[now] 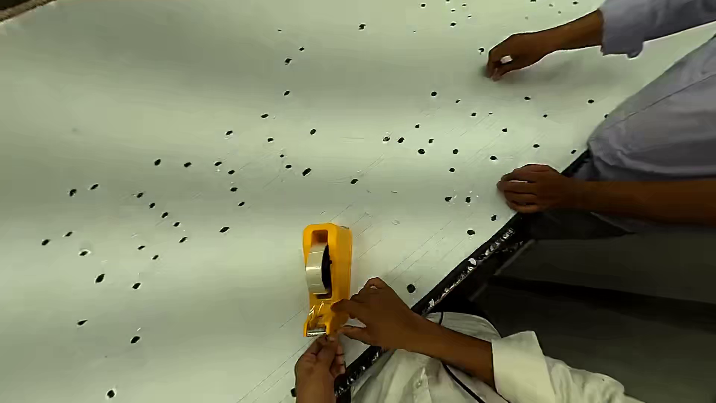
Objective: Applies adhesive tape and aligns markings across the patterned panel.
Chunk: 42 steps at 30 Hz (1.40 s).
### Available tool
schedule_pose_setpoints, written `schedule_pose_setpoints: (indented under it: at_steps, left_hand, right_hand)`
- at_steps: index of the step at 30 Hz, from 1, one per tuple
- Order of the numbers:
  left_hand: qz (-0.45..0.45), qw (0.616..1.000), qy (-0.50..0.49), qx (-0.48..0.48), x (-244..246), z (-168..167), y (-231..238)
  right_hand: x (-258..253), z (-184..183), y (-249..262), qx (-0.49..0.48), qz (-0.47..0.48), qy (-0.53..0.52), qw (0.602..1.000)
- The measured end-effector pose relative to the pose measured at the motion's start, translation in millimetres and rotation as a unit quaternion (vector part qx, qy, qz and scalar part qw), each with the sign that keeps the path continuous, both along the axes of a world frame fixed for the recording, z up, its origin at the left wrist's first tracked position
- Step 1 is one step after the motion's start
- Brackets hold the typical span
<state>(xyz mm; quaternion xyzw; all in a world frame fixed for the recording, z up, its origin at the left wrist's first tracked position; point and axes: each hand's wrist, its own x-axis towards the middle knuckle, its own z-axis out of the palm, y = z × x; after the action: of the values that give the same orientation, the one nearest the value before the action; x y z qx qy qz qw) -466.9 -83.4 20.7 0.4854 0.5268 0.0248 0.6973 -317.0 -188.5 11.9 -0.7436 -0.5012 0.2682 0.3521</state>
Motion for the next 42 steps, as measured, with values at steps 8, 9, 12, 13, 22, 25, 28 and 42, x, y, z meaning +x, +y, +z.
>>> schedule_pose_setpoints:
  at_steps: [8, 9, 12, 13, 22, 25, 28, 42]
  left_hand:
    - [-0.267, 0.946, -0.088, 0.159, 89, -12, -78]
    - [-0.302, 0.927, -0.112, 0.192, 114, -14, -88]
    - [-0.412, 0.856, -0.154, 0.270, 198, -16, -121]
    - [-0.442, 0.837, -0.157, 0.282, 225, -16, -132]
    - [-0.593, 0.690, 0.109, 0.401, 331, -8, -190]
    - [-0.560, 0.699, 0.090, 0.435, 304, -6, -170]
    - [-0.462, 0.750, -0.012, 0.474, 244, -6, -136]
    - [-0.032, 0.911, 0.050, 0.407, 10, 11, -15]
  right_hand:
    - [84, -22, -135, -0.003, -0.282, -0.146, 0.948]
    - [97, -29, -159, -0.006, -0.323, -0.172, 0.931]
    - [121, -45, -224, -0.060, -0.391, -0.194, 0.898]
    - [125, -49, -240, -0.082, -0.391, -0.193, 0.896]
    - [141, -51, -261, -0.098, -0.376, -0.197, 0.900]
    - [145, -53, -266, -0.074, -0.370, -0.200, 0.904]
    - [147, -52, -263, -0.027, -0.384, -0.211, 0.898]
    - [104, -28, -105, 0.080, -0.124, 0.029, 0.989]
